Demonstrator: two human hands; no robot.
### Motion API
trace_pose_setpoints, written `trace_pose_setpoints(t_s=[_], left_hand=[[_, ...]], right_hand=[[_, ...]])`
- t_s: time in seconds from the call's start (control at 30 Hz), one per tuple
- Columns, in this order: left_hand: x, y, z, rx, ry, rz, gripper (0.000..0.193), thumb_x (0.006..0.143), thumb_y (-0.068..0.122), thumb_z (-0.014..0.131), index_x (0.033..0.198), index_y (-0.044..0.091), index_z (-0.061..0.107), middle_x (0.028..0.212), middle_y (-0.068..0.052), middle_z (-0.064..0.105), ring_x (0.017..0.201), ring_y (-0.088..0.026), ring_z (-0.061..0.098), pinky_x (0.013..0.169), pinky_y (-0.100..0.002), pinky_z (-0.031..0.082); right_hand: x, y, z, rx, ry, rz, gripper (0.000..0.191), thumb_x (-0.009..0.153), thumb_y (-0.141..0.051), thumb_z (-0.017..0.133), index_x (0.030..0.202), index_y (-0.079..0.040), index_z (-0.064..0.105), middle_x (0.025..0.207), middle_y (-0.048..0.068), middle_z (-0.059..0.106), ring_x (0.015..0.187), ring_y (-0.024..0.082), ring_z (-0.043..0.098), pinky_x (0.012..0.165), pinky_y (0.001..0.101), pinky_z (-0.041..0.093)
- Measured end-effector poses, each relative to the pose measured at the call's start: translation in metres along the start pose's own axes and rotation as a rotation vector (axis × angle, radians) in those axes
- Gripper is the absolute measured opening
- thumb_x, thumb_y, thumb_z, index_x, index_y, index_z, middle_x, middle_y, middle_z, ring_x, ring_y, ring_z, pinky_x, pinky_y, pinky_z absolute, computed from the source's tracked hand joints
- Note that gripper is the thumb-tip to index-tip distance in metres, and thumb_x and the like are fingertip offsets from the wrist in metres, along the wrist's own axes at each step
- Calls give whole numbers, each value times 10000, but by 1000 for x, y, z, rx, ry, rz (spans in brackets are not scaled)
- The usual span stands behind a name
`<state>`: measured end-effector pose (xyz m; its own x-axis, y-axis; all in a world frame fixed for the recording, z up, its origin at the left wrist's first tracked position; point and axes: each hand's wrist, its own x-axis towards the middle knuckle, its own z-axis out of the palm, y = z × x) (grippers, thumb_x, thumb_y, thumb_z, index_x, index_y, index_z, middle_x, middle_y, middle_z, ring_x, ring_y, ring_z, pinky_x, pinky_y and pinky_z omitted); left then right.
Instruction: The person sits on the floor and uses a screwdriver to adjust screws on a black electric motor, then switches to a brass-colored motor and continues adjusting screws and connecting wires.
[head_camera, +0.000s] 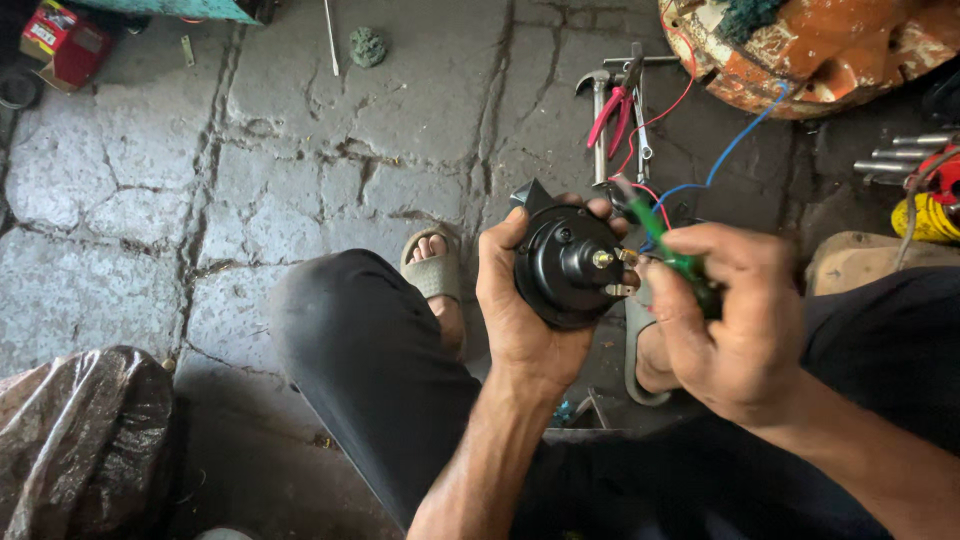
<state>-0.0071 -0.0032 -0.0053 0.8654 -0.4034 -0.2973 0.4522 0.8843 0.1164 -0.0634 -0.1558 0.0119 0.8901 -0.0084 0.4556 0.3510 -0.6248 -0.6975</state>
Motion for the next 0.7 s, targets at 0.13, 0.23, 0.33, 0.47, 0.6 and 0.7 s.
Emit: trace_pose_setpoints(t_s=[0.13, 0.23, 0.33, 0.47, 0.6, 0.7], left_hand=[[-2, 3, 0, 21, 48, 6, 455, 1018, 416, 521, 1186, 6, 621, 1109, -164, 709, 1029, -302, 683, 888, -424, 597], [-1, 3, 0, 59, 93, 35, 447, 981, 414, 514, 1156, 16, 621, 1090, -159, 707, 1013, -290, 689, 858, -418, 603], [0, 7, -1, 182, 38, 129, 459, 1010, 406, 519, 1192, -2, 625, 1118, -162, 699, 1009, -273, 671, 822, -422, 582], [-1, 10, -3, 351, 25, 222, 485, 983, 391, 518, 1219, -23, 611, 1142, -180, 689, 1074, -274, 676, 883, -401, 566], [-2, 13, -3, 425, 0, 214, 474, 975, 365, 531, 1257, -11, 589, 1177, -182, 672, 1108, -273, 663, 933, -396, 548], [-3, 12, -2, 504, -43, 271, 460, 945, 330, 567, 1273, 7, 566, 1172, -187, 660, 1110, -301, 660, 991, -414, 545]], right_hand=[[1, 0, 2, 52, -58, 8, 329, 988, 29, 676, 1252, 22, 480, 839, 70, 643, 616, 62, 594, 544, 240, 470], [1, -5, -2, 179, -40, 91, 312, 993, 27, 651, 1251, 16, 478, 865, 72, 676, 619, 41, 582, 531, 224, 480], [4, -9, -12, 571, -149, 241, 259, 995, 24, 618, 1236, 13, 523, 790, 33, 658, 559, -1, 541, 460, 190, 468], [11, -9, -28, 675, -250, 452, 219, 963, 15, 611, 1180, 39, 604, 772, 41, 661, 638, 21, 571, 539, 206, 493], [18, 2, -33, 473, -288, 383, 182, 934, -5, 643, 1108, 37, 675, 754, 45, 681, 652, 45, 619, 574, 211, 492], [17, 6, -35, 644, -326, 498, 199, 949, -16, 636, 1138, 39, 665, 739, 40, 665, 644, 44, 574, 567, 201, 452]])
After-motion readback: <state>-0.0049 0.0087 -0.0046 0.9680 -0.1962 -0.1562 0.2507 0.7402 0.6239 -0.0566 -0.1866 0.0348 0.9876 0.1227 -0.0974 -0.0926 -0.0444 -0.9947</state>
